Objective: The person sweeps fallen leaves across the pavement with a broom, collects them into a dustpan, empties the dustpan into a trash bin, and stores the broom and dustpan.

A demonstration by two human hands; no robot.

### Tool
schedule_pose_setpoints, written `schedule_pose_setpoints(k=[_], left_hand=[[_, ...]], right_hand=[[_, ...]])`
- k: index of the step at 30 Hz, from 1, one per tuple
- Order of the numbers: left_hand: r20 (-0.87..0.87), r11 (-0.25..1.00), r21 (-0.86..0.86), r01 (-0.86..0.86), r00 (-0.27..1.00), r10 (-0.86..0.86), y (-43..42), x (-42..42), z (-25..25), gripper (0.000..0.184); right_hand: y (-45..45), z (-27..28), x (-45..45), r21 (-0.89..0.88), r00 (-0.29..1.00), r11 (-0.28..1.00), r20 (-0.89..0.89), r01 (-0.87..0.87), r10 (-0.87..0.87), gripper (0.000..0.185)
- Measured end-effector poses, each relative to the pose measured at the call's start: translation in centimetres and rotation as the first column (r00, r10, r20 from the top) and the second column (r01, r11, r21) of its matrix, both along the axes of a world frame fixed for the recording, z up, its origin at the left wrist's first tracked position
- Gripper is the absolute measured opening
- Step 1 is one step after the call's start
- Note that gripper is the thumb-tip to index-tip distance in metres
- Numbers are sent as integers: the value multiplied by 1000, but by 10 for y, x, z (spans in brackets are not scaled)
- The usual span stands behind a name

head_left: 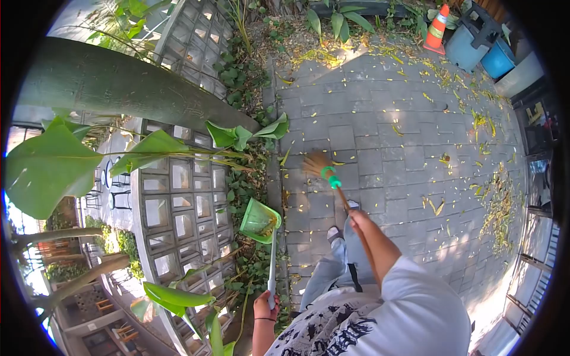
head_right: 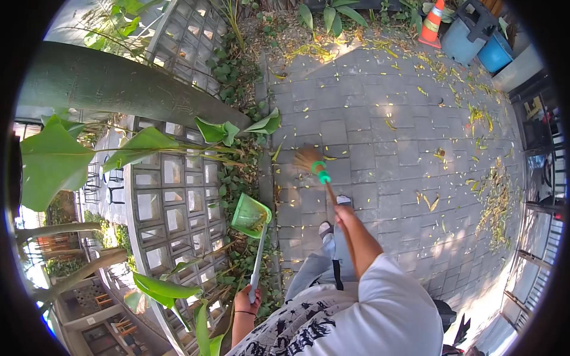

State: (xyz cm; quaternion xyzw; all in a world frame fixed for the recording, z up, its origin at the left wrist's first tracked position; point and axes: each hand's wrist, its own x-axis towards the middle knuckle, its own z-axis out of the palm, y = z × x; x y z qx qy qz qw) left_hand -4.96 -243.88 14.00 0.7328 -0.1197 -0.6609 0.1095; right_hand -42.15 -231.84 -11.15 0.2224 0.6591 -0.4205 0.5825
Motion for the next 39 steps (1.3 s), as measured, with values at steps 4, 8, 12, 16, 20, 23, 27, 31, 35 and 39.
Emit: schedule_pose_setpoints(k=[4, 8, 12, 16, 20, 23, 27, 31, 35, 39], left_hand=[[-22, 999, 28, -32, 999, 33, -3, 9, -15, 15], [-172, 988, 107, -112, 977, 129, -9, 19, -22, 17], [-194, 988, 104, -112, 972, 130, -9, 13, -16, 18], [-214, 988, 109, -113, 968, 134, -10, 19, 0, 16], [-212, 992, 89, -91, 971, 108, -16, 18, 11, 15], [-192, 997, 56, -45, 980, 55, -10, 4, 25, 17], [-130, 999, 9, 47, 991, -45, 7, 1, 4, 16], [-29, 963, -147, 225, 972, -232, 9, 4, -4, 17], [-106, 984, -66, 167, 979, -173, 10, 14, -7, 19], [-180, 994, 6, 111, 978, -109, 24, 15, -15, 19]], right_hand=[[150, 23, -98, 426, 937, 901, -274, -85, 218, 31], [240, 41, -159, 534, 743, 845, -565, -2, 359, 25], [254, 84, -127, 643, 364, 739, -651, -201, 666, 18], [172, 111, -47, 324, 521, 721, -520, -613, 677, 21], [82, 33, 85, 0, 496, 570, -495, -821, 714, 21], [48, -6, 131, -124, 409, 390, -218, -912, 886, 22], [137, 5, 73, 214, 854, 881, -232, -423, 466, 22], [240, -42, -22, 570, 445, 611, -420, -549, 791, 30], [262, 72, -47, 575, 531, 746, -539, -336, 654, 25], [286, 89, -4, 403, 505, 741, -550, -537, 665, 22]])
